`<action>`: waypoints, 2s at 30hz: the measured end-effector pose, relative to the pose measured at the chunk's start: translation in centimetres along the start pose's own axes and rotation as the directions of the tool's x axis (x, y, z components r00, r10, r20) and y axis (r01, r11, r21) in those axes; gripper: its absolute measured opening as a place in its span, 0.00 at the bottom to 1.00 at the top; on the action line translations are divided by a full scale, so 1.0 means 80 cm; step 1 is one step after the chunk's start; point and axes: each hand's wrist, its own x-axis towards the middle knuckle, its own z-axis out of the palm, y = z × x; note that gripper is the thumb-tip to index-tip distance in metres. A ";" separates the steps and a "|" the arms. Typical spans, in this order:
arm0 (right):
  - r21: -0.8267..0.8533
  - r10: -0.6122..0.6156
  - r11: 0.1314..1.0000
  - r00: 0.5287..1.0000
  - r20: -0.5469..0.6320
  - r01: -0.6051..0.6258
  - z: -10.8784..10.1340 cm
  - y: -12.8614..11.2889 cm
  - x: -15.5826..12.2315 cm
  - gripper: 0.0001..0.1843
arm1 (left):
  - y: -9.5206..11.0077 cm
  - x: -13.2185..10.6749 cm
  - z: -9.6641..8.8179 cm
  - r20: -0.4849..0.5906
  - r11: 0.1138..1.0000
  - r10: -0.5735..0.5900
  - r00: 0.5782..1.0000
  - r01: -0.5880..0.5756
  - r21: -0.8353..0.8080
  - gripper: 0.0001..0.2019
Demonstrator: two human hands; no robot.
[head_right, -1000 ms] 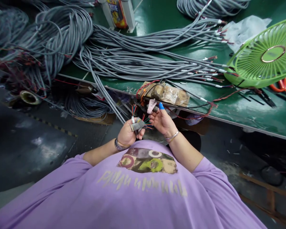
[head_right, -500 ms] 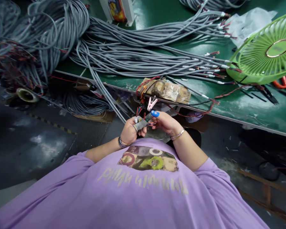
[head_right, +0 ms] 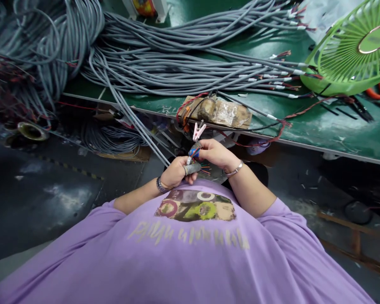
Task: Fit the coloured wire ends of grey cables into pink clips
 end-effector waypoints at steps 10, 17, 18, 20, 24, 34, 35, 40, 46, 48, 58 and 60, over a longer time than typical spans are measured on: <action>0.412 0.123 0.909 0.982 -0.144 -0.053 -0.014 0.012 0.023 0.28 | 0.015 -0.006 0.010 -0.264 0.925 0.082 0.961 -0.172 -0.339 0.24; 0.392 -0.043 0.902 0.943 -0.330 0.178 0.016 0.006 0.038 0.27 | 0.026 0.009 0.018 -0.339 0.904 0.081 0.937 -0.213 -0.372 0.25; 0.407 -0.023 0.897 0.938 -0.347 0.173 0.018 0.004 0.039 0.27 | 0.025 0.011 0.018 -0.342 0.904 0.076 0.937 -0.210 -0.373 0.25; 0.450 0.028 0.882 0.936 -0.350 0.142 0.019 0.000 0.040 0.26 | 0.024 0.014 0.017 -0.347 0.904 0.065 0.936 -0.203 -0.377 0.25; 0.488 0.041 0.864 0.949 -0.312 0.123 0.015 0.001 0.046 0.25 | 0.022 0.018 0.015 -0.342 0.906 0.048 0.938 -0.186 -0.381 0.25; 0.540 0.047 0.829 0.944 -0.325 0.145 0.017 0.000 0.048 0.23 | 0.024 0.012 0.021 -0.330 0.918 0.073 0.941 -0.193 -0.346 0.24; 0.541 0.045 0.828 0.945 -0.325 0.146 0.017 -0.001 0.048 0.23 | 0.025 0.012 0.021 -0.332 0.919 0.074 0.941 -0.194 -0.344 0.24; 0.557 0.036 0.815 0.945 -0.325 0.160 0.018 0.000 0.049 0.24 | 0.024 0.016 0.020 -0.335 0.929 0.058 0.941 -0.174 -0.328 0.25; 0.584 0.072 0.801 0.947 -0.314 0.133 0.020 -0.001 0.046 0.24 | 0.020 0.017 0.019 -0.338 0.923 0.068 0.939 -0.187 -0.335 0.24; 0.596 0.094 0.797 0.954 -0.284 0.099 0.019 -0.001 0.041 0.25 | 0.020 0.015 0.019 -0.333 0.922 0.072 0.940 -0.191 -0.337 0.24; 0.536 0.119 0.843 0.988 -0.097 -0.049 0.006 -0.007 0.024 0.25 | 0.010 0.004 0.017 -0.311 0.915 0.133 0.941 -0.238 -0.326 0.23; 0.517 0.083 0.856 0.989 -0.126 -0.005 0.006 -0.006 0.026 0.18 | 0.013 0.005 0.018 -0.336 0.904 0.139 0.931 -0.258 -0.341 0.22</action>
